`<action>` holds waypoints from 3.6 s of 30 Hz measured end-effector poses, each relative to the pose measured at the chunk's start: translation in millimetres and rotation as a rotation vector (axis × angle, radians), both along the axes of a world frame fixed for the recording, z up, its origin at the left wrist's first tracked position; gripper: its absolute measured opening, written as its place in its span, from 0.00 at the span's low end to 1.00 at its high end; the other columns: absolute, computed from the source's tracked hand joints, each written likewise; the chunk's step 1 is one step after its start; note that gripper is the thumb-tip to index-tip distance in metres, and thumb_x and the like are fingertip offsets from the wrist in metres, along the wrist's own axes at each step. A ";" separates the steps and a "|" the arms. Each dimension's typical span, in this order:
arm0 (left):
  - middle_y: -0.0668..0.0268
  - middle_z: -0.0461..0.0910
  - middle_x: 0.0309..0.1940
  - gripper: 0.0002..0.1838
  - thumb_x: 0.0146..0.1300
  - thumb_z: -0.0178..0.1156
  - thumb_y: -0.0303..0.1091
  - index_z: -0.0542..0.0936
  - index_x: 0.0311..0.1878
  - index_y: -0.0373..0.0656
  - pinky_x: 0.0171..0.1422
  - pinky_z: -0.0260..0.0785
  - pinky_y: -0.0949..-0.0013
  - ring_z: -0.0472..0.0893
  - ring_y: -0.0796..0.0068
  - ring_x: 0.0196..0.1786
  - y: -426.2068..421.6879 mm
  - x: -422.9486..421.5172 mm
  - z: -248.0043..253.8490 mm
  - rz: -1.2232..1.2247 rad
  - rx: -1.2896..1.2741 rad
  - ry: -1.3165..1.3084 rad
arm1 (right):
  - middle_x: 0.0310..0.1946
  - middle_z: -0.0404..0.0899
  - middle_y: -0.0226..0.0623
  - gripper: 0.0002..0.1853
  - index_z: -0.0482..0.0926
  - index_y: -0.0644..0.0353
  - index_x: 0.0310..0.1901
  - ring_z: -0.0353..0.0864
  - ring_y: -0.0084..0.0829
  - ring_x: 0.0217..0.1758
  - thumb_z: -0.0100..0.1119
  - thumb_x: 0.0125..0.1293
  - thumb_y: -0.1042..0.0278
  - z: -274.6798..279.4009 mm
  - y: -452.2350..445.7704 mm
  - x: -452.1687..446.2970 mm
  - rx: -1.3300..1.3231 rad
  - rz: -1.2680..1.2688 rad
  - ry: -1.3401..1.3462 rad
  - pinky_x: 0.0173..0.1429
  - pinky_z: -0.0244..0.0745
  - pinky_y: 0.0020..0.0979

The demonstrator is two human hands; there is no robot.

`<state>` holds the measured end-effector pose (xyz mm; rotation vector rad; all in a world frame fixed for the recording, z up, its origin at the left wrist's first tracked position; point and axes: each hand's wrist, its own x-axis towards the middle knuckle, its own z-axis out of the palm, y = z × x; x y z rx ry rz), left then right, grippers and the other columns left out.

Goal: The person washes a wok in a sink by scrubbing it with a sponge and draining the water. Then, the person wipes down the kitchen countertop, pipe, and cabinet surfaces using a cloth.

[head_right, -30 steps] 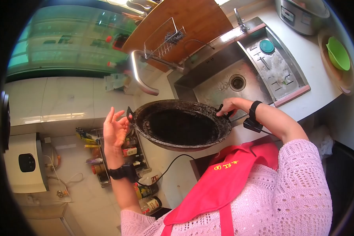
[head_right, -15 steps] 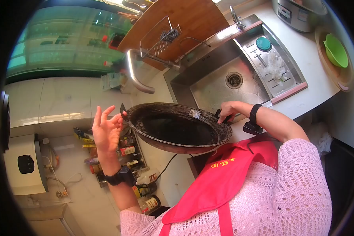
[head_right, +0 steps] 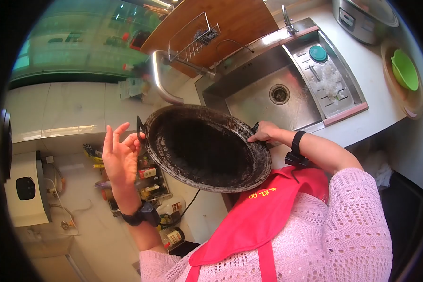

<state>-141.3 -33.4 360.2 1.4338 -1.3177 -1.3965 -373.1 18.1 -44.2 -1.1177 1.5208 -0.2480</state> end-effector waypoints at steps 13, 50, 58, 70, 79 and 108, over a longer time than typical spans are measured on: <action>0.54 0.81 0.38 0.30 0.78 0.49 0.57 0.69 0.61 0.33 0.47 0.69 0.77 0.76 0.73 0.40 11.6 17.7 -7.0 0.036 -0.001 0.075 | 0.32 0.87 0.51 0.29 0.85 0.73 0.39 0.87 0.42 0.27 0.75 0.57 0.46 22.6 -11.6 -13.0 -0.077 -0.159 0.064 0.35 0.82 0.40; 0.68 0.81 0.43 0.32 0.67 0.58 0.63 0.72 0.68 0.57 0.48 0.55 0.66 0.67 0.76 0.44 52.2 196.3 -281.4 0.428 0.559 0.167 | 0.47 0.85 0.58 0.20 0.83 0.62 0.49 0.83 0.56 0.55 0.57 0.55 0.64 49.9 -78.7 -55.1 -0.476 -0.068 0.440 0.60 0.75 0.50; 0.67 0.79 0.48 0.34 0.67 0.58 0.64 0.69 0.71 0.60 0.52 0.53 0.66 0.65 0.75 0.47 56.9 193.4 -287.0 0.418 0.571 0.191 | 0.47 0.85 0.57 0.17 0.84 0.60 0.50 0.83 0.55 0.55 0.55 0.60 0.67 64.6 -75.1 -54.4 -0.536 0.025 0.501 0.60 0.76 0.50; 0.75 0.85 0.40 0.20 0.76 0.52 0.33 0.73 0.68 0.61 0.51 0.55 0.63 0.74 0.82 0.43 58.5 203.8 -331.8 0.450 0.433 -0.045 | 0.36 0.86 0.55 0.12 0.86 0.60 0.40 0.87 0.54 0.43 0.62 0.64 0.61 68.9 -67.9 -43.9 -0.658 0.038 0.750 0.49 0.83 0.48; 0.75 0.86 0.38 0.17 0.75 0.53 0.31 0.76 0.64 0.59 0.49 0.59 0.65 0.77 0.84 0.44 57.3 204.2 -340.9 0.483 0.372 -0.120 | 0.36 0.86 0.53 0.12 0.86 0.61 0.35 0.88 0.52 0.42 0.61 0.65 0.60 71.0 -65.6 -36.1 -0.652 0.029 0.816 0.47 0.83 0.46; 0.64 0.88 0.36 0.23 0.66 0.62 0.22 0.78 0.65 0.44 0.53 0.68 0.71 0.83 0.77 0.40 55.7 212.5 -362.2 0.455 0.222 -0.036 | 0.38 0.86 0.50 0.10 0.85 0.56 0.44 0.86 0.52 0.44 0.61 0.67 0.61 80.9 -57.7 -34.4 -0.751 0.066 0.826 0.49 0.81 0.49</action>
